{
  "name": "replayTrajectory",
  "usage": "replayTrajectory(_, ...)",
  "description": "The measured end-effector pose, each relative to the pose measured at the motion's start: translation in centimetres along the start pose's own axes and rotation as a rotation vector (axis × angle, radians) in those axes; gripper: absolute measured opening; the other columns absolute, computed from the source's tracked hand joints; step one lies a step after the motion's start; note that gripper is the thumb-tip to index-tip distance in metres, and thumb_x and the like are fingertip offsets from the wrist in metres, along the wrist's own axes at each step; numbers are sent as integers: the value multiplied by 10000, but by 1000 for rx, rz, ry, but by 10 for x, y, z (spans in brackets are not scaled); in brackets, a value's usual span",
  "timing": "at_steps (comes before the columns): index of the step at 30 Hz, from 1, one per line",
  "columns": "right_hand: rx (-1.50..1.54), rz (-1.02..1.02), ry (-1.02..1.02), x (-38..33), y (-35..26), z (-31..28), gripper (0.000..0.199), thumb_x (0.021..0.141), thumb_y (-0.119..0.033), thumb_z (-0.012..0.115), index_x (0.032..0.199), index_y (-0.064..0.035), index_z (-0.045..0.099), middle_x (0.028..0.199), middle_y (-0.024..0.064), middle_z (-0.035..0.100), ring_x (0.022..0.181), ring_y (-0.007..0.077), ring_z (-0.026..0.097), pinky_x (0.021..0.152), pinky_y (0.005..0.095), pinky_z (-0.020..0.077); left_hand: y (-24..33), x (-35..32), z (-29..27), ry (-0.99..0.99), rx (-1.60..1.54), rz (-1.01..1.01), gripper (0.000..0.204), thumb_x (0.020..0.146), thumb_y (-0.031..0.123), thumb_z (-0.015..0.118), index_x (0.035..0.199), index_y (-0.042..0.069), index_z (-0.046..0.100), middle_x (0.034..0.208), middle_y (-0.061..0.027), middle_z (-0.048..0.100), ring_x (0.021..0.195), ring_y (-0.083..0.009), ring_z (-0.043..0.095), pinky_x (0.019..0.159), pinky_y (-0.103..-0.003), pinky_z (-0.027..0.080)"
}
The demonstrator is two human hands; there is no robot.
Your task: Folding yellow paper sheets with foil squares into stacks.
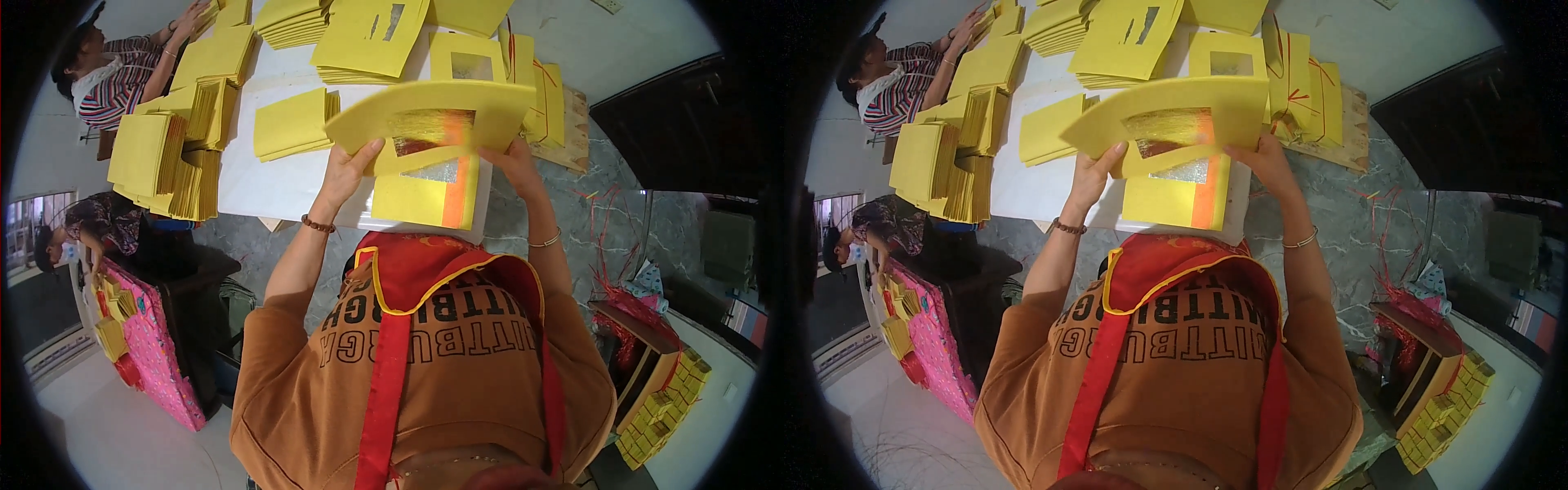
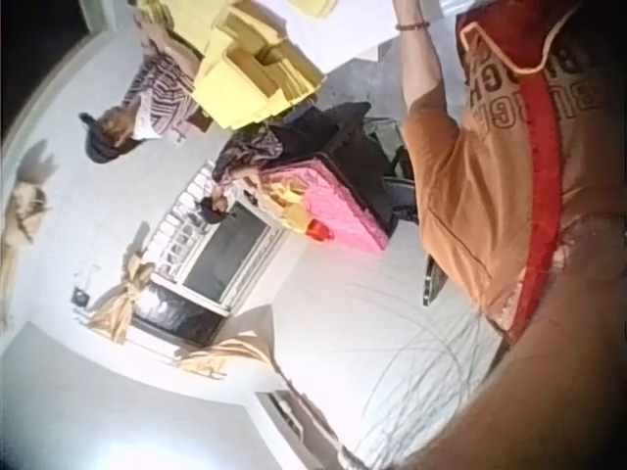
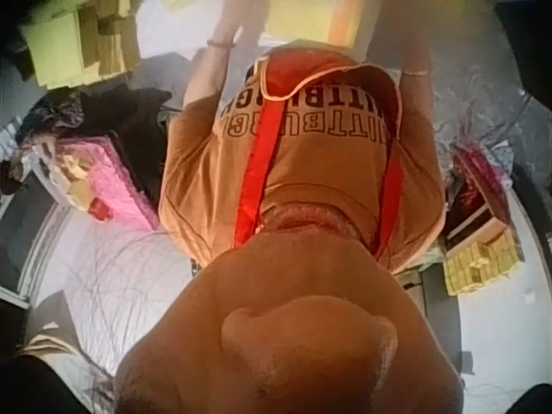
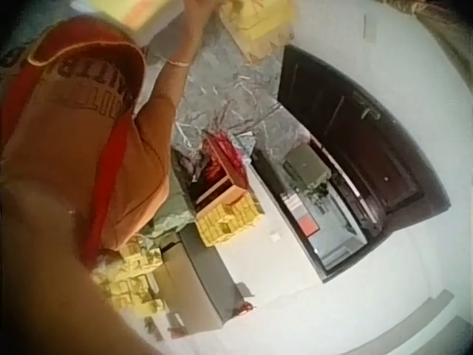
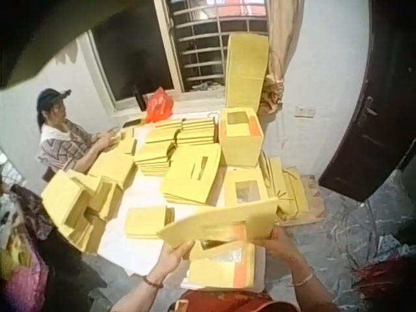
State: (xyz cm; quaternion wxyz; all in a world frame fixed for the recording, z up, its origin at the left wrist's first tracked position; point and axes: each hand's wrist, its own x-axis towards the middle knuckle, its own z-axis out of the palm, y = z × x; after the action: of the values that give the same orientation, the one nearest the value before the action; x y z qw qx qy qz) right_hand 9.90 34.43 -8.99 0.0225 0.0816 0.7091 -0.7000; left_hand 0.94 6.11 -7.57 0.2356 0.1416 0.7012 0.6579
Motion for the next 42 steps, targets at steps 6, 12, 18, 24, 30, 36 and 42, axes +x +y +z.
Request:
replayTrajectory(6, 438, 55, 158, -2, -16, 12, 352, 839, -117, 551, 1167, -20, 471, 1034, 47, 579, 929, 143, 560, 803, 274, 448, -5, -12, 30, 43, -538, -42, 262, 880, 82, 500, 1127, -4, 493, 1083, -74, 566, 947, -142, 553, 805, -273, 464)
replayTrajectory(12, 1009, -45, 141, -10, -13, 70, 362, 871, -101, 492, 1216, -51, 395, 1168, 46, 504, 1028, 157, 522, 876, 303, 429, 21, -24, 68, 186, -757, -74, 286, 884, 79, 489, 1158, -2, 471, 1108, -81, 549, 981, -155, 537, 848, -279, 442)
replayTrajectory(18, 745, 62, 95, -18, -8, 49, 212, 845, -104, 523, 1041, -35, 484, 866, 27, 552, 792, 121, 547, 700, 280, 456, 29, -40, 40, -348, 84, 173, 637, 748, 206, 693, 1253, -16, 374, 1267, -134, 429, 1128, -221, 425, 971, -341, 331)
replayTrajectory(24, 491, 248, -20, -37, -17, 29, 176, 842, -133, 524, 983, -27, 529, 762, 18, 562, 679, 104, 540, 602, 252, 442, 47, -21, 10, -35, 750, 668, 636, 661, 111, 693, 1240, 92, 428, 1318, -126, 382, 1145, -277, 398, 969, -368, 309)
replayTrajectory(30, 406, 329, -22, -46, -29, 40, 294, 843, -131, 515, 1108, -6, 508, 922, 55, 580, 787, 108, 563, 674, 248, 454, 31, -32, 21, -311, 1143, 895, 303, 746, 139, 533, 1041, 162, 597, 1117, 3, 556, 1038, -206, 472, 863, -334, 353)
replayTrajectory(36, 52, -67, 345, -69, -2, 37, 296, 833, -138, 533, 1119, -64, 519, 1018, 81, 575, 932, 183, 553, 803, 314, 434, 15, -46, 20, -270, 864, 736, 320, 720, 202, 596, 1032, 128, 597, 1035, -18, 584, 959, -194, 499, 801, -310, 363)
replayTrajectory(42, -600, -492, -61, -76, -15, 42, 246, 779, -144, 585, 1009, -56, 581, 963, 78, 601, 972, 279, 535, 912, 394, 324, 11, -44, 17, -383, 887, 627, 333, 711, 208, 609, 1035, 133, 593, 964, -40, 604, 887, -195, 544, 749, -298, 406)
